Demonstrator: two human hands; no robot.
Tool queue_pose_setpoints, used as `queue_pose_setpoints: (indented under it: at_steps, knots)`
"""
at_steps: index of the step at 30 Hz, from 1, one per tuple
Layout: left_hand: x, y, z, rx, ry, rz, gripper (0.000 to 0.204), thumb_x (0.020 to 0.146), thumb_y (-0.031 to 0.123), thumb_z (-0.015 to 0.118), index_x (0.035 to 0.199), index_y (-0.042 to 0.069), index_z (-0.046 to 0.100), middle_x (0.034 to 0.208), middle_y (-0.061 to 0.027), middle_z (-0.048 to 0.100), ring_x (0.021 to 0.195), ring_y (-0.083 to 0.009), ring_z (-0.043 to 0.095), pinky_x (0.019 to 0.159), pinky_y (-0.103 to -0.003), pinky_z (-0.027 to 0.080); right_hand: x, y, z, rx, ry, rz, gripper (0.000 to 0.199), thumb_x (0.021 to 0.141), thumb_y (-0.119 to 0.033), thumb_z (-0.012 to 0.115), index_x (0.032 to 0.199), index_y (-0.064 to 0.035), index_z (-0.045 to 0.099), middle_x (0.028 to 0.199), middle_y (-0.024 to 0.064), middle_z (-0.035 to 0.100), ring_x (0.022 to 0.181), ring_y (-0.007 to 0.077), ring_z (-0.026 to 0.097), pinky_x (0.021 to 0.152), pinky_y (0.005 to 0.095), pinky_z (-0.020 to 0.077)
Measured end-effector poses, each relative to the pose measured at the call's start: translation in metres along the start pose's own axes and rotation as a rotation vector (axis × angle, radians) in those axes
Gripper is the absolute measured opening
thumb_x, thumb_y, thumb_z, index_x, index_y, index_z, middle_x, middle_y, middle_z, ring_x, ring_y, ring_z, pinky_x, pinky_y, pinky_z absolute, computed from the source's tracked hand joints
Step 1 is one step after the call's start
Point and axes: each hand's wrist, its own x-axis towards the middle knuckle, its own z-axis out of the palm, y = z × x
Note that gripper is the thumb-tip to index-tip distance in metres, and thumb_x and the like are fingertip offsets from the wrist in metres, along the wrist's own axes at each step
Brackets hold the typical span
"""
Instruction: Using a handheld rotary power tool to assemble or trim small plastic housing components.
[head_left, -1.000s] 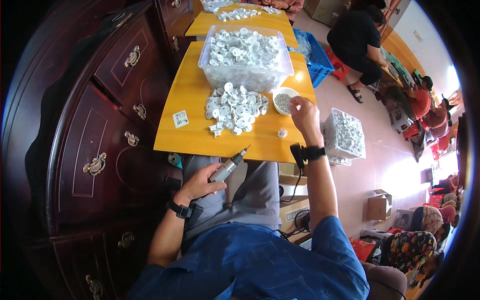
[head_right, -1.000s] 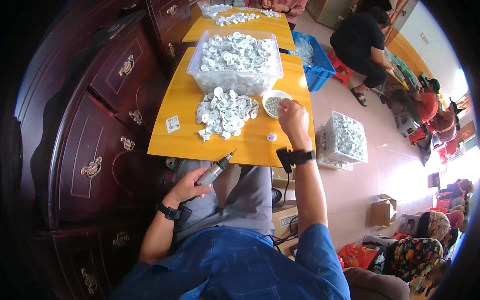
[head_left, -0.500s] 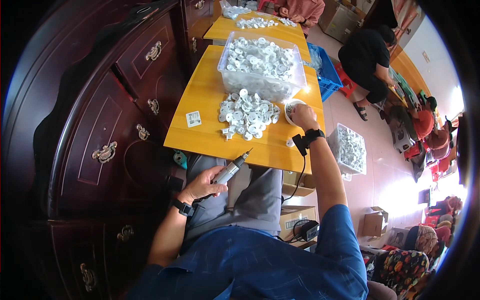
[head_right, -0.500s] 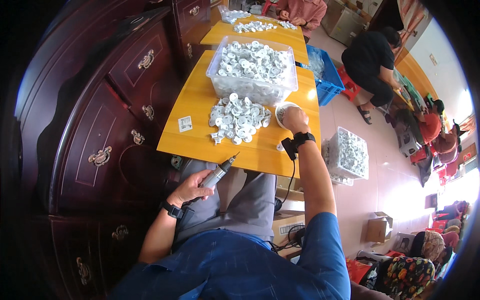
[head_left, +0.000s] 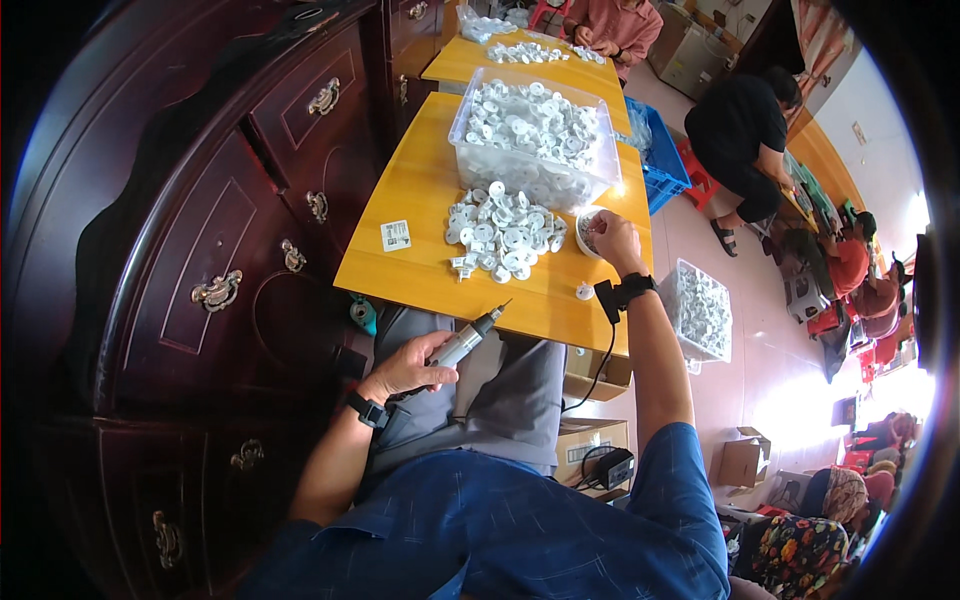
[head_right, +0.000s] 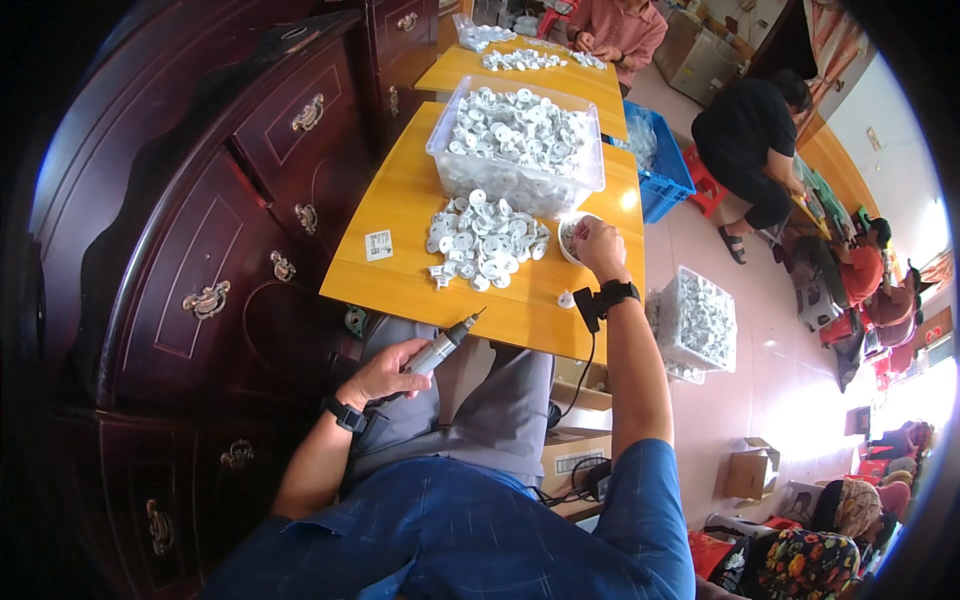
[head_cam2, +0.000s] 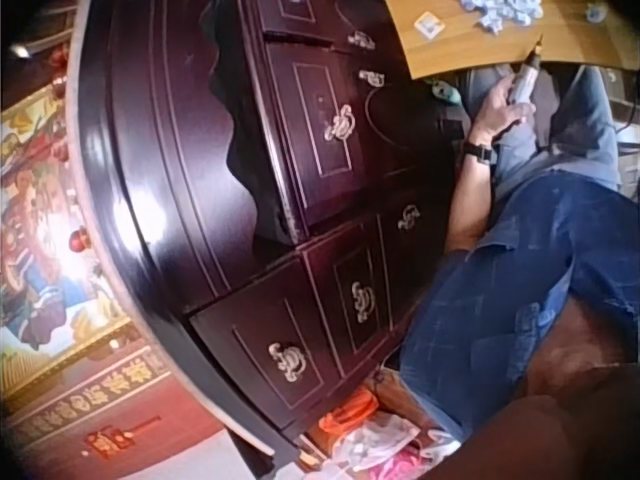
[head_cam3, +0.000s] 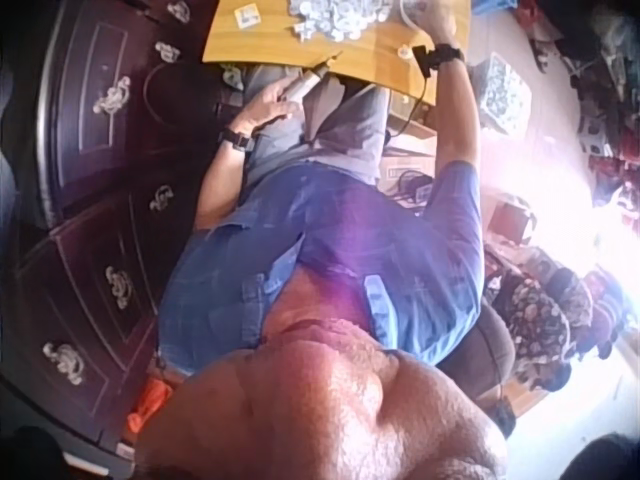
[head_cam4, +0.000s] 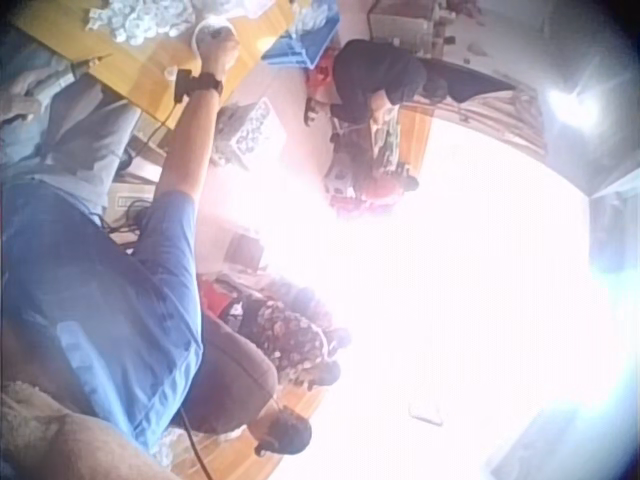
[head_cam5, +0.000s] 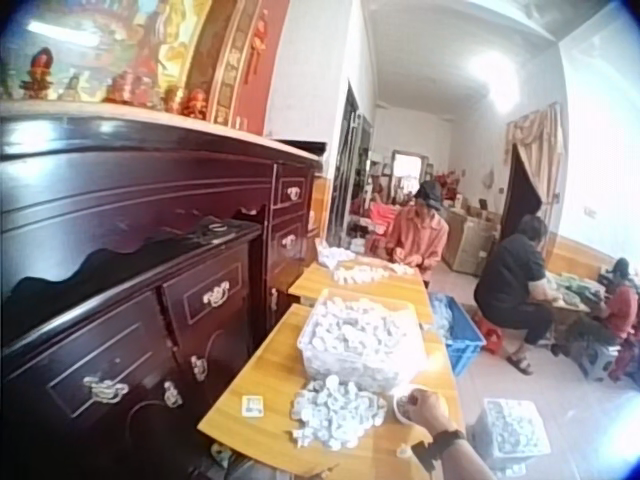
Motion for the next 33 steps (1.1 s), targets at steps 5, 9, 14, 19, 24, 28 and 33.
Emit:
queue_pose_setpoints:
  at_steps: [5, 9, 14, 19, 24, 28, 33]
  knots:
    - [-0.001, -0.001, -0.002, 0.007, 0.011, -0.001, 0.059, 0.083, 0.023, 0.081, 0.130, 0.003, 0.053, 0.083, 0.0019, 0.057, 0.063, -0.0057, 0.054, 0.057, -0.021, 0.048, 0.001, 0.001, 0.002, 0.028, 0.031, -0.017, 0.017, 0.078, -0.016, 0.065, 0.093, -0.0174, 0.073, 0.090, 0.0126, 0.073, 0.088, 0.0316, 0.071, 0.077, 0.0436, 0.0560]
    - [-0.002, -0.001, -0.002, -0.002, 0.012, 0.000, 0.061, 0.083, 0.022, 0.081, 0.132, 0.002, 0.052, 0.085, 0.0018, 0.057, 0.063, -0.0054, 0.054, 0.057, -0.021, 0.048, 0.002, 0.005, 0.004, 0.021, 0.058, -0.025, 0.016, 0.078, -0.018, 0.066, 0.092, -0.0168, 0.073, 0.089, 0.0121, 0.074, 0.087, 0.0313, 0.071, 0.077, 0.0432, 0.0562]
    - [-0.003, -0.001, -0.002, -0.011, 0.009, 0.000, 0.062, 0.084, 0.020, 0.080, 0.135, 0.002, 0.050, 0.087, 0.0011, 0.058, 0.063, -0.0053, 0.054, 0.057, -0.021, 0.047, -0.002, 0.001, 0.002, 0.022, 0.042, -0.028, 0.015, 0.077, -0.025, 0.072, 0.089, -0.0158, 0.075, 0.086, 0.0114, 0.074, 0.083, 0.0312, 0.071, 0.075, 0.0428, 0.0561]
    - [-0.005, 0.004, 0.001, -0.021, 0.023, -0.002, 0.053, 0.082, 0.022, 0.080, 0.124, 0.003, 0.053, 0.085, 0.0005, 0.058, 0.067, -0.0073, 0.055, 0.060, -0.022, 0.047, -0.007, -0.008, -0.003, -0.002, 0.045, -0.002, 0.021, 0.078, -0.032, 0.075, 0.088, -0.0139, 0.075, 0.085, 0.0118, 0.074, 0.082, 0.0309, 0.071, 0.073, 0.0432, 0.0553]
    - [-0.007, 0.000, -0.001, -0.019, 0.006, 0.014, 0.056, 0.083, 0.022, 0.080, 0.128, 0.003, 0.052, 0.085, 0.0004, 0.057, 0.066, -0.0073, 0.053, 0.059, -0.022, 0.046, -0.009, -0.020, -0.006, -0.050, 0.052, 0.018, 0.027, 0.080, -0.037, 0.074, 0.089, -0.0120, 0.075, 0.085, 0.0125, 0.073, 0.081, 0.0316, 0.071, 0.073, 0.0435, 0.0547]
    - [-0.005, 0.002, 0.000, -0.035, 0.004, 0.019, 0.058, 0.083, 0.022, 0.080, 0.130, 0.003, 0.051, 0.085, 0.0003, 0.057, 0.065, -0.0072, 0.053, 0.059, -0.022, 0.046, -0.004, -0.004, -0.008, -0.031, 0.117, -0.039, 0.026, 0.082, -0.034, 0.073, 0.093, -0.0098, 0.073, 0.085, 0.0131, 0.073, 0.082, 0.0332, 0.071, 0.073, 0.0436, 0.0543]
    - [-0.007, -0.003, -0.004, -0.020, 0.020, 0.018, 0.059, 0.085, 0.021, 0.078, 0.133, 0.002, 0.049, 0.085, 0.0001, 0.057, 0.063, -0.0064, 0.053, 0.057, -0.022, 0.046, -0.029, -0.028, -0.013, 0.682, 0.278, -0.071, 0.008, 0.090, -0.012, 0.068, 0.092, -0.0044, 0.068, 0.081, 0.0049, 0.071, 0.060, 0.0117, 0.064, 0.055, 0.0260, 0.0494]
